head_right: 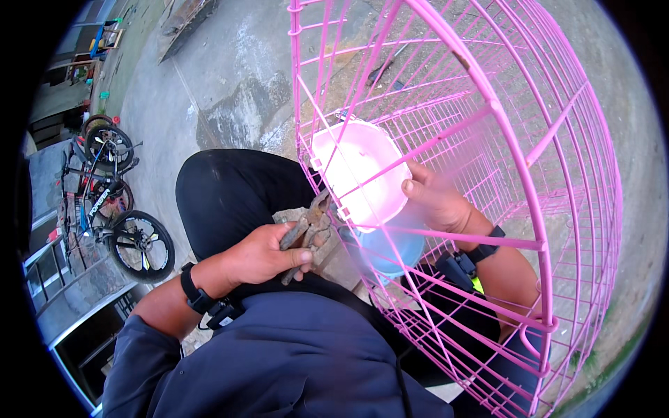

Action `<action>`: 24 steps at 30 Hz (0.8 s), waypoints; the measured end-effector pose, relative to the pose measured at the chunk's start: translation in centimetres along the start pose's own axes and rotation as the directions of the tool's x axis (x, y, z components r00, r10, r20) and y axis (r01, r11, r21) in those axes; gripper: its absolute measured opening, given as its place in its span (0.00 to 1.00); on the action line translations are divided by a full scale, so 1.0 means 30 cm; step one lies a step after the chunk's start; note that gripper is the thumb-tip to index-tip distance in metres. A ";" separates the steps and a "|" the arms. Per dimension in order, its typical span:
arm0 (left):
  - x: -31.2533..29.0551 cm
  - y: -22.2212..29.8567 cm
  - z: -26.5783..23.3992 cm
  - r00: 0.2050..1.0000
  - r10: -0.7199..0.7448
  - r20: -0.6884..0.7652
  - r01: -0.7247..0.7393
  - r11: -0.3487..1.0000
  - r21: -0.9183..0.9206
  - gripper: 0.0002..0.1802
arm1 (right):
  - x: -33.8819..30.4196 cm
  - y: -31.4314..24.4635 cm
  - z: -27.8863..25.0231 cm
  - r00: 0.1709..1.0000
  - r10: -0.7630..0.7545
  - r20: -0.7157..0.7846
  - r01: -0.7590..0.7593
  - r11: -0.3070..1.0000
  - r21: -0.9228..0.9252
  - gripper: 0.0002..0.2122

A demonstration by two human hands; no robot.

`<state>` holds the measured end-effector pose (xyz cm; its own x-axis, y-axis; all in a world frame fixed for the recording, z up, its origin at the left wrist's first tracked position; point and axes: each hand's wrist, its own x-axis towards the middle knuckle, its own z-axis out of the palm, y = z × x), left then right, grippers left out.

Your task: The person uses pliers to bend and secure wire on a pink cage, then attaches two blue plastic bowls to the inside of the cage using wire.

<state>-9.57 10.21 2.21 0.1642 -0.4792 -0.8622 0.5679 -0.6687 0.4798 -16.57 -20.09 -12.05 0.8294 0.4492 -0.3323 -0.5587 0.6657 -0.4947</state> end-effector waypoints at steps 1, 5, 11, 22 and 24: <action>0.002 -0.013 -0.005 1.000 0.003 0.010 -0.003 1.000 -0.025 0.20 | 0.000 0.000 0.002 1.000 -0.004 0.000 0.004 1.000 -0.003 0.33; -0.006 0.021 0.002 1.000 -0.017 0.017 0.017 1.000 -0.014 0.21 | 0.001 -0.003 0.013 0.999 -0.011 -0.034 0.010 1.000 -0.008 0.36; 0.016 -0.028 -0.010 1.000 -0.004 -0.018 0.004 1.000 0.029 0.22 | 0.003 -0.012 0.032 0.998 0.003 -0.055 -0.004 1.000 -0.027 0.39; 0.028 -0.034 -0.015 0.996 -0.067 -0.063 0.073 0.993 0.095 0.17 | 0.012 -0.039 0.029 0.995 -0.097 -0.034 0.085 0.962 -0.260 0.42; 0.030 -0.044 -0.018 0.998 -0.045 -0.043 0.049 0.996 0.074 0.19 | 0.007 -0.067 0.047 0.998 -0.045 -0.031 0.035 0.960 -0.278 0.43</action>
<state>-9.73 10.98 0.69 0.1725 -0.4236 -0.8893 0.5138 -0.7315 0.4482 -15.27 -20.51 -10.00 0.8535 0.3998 -0.3343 -0.5071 0.4893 -0.7095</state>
